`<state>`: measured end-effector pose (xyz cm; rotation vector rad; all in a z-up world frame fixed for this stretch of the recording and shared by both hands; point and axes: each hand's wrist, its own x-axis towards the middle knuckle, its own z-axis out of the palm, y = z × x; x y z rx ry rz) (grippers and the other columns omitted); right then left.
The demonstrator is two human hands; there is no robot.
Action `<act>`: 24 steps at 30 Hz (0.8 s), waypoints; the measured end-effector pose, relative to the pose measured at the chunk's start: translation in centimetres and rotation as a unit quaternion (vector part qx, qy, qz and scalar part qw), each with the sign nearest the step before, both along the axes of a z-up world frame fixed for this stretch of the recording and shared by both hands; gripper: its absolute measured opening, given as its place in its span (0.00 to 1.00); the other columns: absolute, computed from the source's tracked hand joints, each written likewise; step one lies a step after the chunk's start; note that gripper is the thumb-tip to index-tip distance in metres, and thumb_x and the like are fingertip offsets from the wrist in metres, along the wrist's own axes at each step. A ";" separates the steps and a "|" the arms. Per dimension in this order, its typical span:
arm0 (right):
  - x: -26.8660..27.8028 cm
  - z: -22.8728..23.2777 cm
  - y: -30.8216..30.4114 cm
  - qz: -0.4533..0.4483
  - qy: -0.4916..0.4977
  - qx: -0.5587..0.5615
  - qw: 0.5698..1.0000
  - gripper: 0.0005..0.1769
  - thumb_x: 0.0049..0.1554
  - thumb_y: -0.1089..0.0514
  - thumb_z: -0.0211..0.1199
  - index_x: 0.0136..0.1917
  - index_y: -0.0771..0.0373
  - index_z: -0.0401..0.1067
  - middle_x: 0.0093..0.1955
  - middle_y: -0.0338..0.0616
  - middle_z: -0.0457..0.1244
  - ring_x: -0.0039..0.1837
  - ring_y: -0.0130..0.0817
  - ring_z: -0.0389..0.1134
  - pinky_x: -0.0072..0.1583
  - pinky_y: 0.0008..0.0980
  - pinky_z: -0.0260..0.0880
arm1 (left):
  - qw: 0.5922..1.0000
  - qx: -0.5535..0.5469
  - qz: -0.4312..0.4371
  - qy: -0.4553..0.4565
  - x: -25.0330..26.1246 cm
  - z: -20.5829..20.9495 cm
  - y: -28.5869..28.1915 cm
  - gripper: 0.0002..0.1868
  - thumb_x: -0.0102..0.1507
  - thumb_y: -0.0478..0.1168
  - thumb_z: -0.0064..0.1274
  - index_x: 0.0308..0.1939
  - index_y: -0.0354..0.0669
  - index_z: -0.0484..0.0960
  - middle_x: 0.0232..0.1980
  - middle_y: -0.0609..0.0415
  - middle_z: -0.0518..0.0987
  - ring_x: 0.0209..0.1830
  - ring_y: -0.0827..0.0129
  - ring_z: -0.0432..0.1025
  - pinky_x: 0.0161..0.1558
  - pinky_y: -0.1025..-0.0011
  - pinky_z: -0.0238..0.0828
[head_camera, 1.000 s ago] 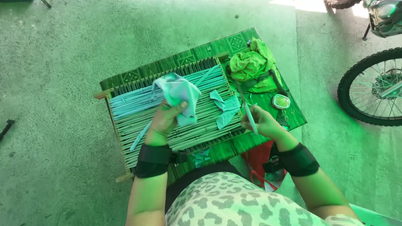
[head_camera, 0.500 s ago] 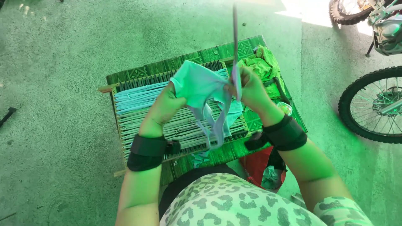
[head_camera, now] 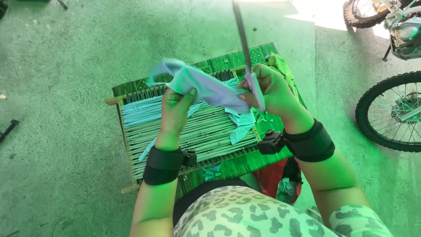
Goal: Preparing fabric strips and working on a manual rug loom.
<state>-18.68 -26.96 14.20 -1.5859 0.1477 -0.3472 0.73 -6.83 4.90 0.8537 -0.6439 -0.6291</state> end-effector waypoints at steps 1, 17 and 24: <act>-0.1 -0.4 -0.4 0.003 0.003 0.001 1.000 0.19 0.53 0.69 0.73 0.50 0.61 0.65 0.51 0.40 0.68 0.54 0.24 0.69 0.56 0.27 0.72 | 1.000 0.001 0.003 0.003 0.2 -0.2 -0.2 0.24 0.70 0.32 0.56 0.70 0.36 0.71 0.64 0.53 0.77 0.65 0.67 0.71 0.69 0.62 0.68; 1.2 -1.2 -0.3 -0.113 -0.002 -0.002 0.994 0.17 0.56 0.67 0.73 0.54 0.60 0.68 0.49 0.32 0.63 0.50 0.20 0.64 0.52 0.23 0.66 | 0.993 0.063 -0.095 0.033 -0.5 5.3 3.7 0.29 0.75 0.47 0.49 0.78 0.47 0.63 0.66 0.57 0.75 0.59 0.72 0.73 0.52 0.69 0.74; 1.9 -10.7 -0.5 -0.105 0.122 0.090 0.983 0.17 0.54 0.69 0.73 0.48 0.59 0.66 0.42 0.30 0.61 0.43 0.18 0.61 0.43 0.20 0.63 | 0.965 0.201 -0.148 0.086 -1.7 -12.5 0.8 0.36 0.70 0.53 0.56 0.78 0.39 0.68 0.67 0.52 0.74 0.63 0.66 0.68 0.63 0.60 0.66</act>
